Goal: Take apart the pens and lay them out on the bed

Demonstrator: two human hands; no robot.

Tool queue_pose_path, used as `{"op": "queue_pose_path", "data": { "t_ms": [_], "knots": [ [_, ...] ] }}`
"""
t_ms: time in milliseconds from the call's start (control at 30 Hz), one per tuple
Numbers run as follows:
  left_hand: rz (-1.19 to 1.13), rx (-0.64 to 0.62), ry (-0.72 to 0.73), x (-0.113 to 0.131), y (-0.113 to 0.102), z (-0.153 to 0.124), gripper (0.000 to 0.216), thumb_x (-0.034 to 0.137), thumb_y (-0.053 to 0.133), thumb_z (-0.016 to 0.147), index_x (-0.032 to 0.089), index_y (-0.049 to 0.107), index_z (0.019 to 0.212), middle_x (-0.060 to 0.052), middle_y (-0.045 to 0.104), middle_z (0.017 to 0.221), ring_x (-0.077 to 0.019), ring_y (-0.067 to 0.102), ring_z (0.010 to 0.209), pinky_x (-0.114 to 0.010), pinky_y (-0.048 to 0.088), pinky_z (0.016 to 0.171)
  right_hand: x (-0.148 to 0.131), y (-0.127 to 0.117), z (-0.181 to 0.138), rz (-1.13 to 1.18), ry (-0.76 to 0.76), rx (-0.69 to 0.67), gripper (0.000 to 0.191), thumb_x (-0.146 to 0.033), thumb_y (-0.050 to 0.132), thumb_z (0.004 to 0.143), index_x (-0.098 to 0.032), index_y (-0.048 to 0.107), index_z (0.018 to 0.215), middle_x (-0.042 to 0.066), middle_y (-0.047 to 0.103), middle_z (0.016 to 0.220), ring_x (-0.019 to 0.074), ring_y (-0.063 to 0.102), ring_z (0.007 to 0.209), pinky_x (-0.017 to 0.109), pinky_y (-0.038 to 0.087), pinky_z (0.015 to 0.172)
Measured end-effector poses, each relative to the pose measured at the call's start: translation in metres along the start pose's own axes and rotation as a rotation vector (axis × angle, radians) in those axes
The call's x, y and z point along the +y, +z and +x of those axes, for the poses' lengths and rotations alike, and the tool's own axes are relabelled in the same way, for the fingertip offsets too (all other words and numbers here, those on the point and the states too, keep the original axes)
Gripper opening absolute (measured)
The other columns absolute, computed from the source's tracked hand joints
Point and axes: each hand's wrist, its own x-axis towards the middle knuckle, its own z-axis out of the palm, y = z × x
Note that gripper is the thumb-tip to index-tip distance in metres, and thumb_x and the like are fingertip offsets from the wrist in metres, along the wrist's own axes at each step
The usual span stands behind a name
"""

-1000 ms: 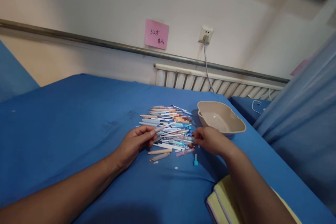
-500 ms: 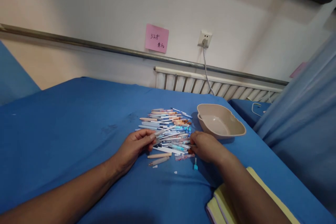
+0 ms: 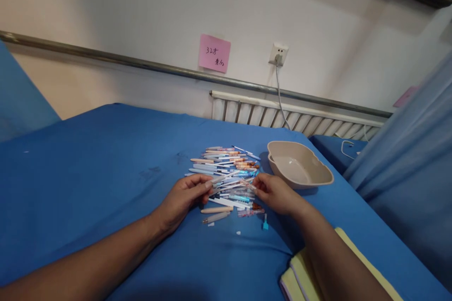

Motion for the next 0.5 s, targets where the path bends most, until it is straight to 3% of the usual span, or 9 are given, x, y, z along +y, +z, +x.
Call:
{"op": "queue_pose_path", "data": {
  "t_ms": [100, 267, 500],
  "knots": [
    [0.004, -0.003, 0.011, -0.001, 0.000, 0.000, 0.027, 0.033, 0.072, 0.068, 0.014, 0.065, 0.087, 0.001, 0.058, 0.065, -0.0083, 0.050, 0.052, -0.020, 0.038, 0.052, 0.000, -0.001, -0.001, 0.071, -0.028, 0.020, 0.010, -0.022, 0.050, 0.084, -0.018, 0.059, 0.086, 0.001, 0.060, 0.079, 0.0126, 0.053, 0.069, 0.021, 0.037, 0.061],
    [0.008, -0.023, 0.017, -0.002, -0.002, 0.001, 0.025, 0.031, 0.071, 0.070, 0.014, 0.064, 0.087, 0.001, 0.058, 0.066, -0.0079, 0.049, 0.052, -0.020, 0.038, 0.052, 0.001, -0.006, -0.007, 0.157, 0.028, -0.152, 0.008, -0.022, 0.052, 0.082, -0.017, 0.058, 0.081, 0.000, 0.059, 0.070, 0.0114, 0.052, 0.062, 0.020, 0.035, 0.054],
    [0.018, -0.031, 0.023, -0.002, -0.001, 0.001, 0.024, 0.032, 0.070, 0.072, 0.013, 0.062, 0.084, 0.002, 0.057, 0.065, -0.0072, 0.049, 0.052, -0.019, 0.037, 0.051, 0.002, -0.017, -0.008, -0.220, 0.101, -0.058, 0.012, -0.016, 0.049, 0.081, -0.018, 0.059, 0.075, 0.001, 0.061, 0.071, 0.0123, 0.051, 0.064, 0.022, 0.030, 0.057]
  ]
}}
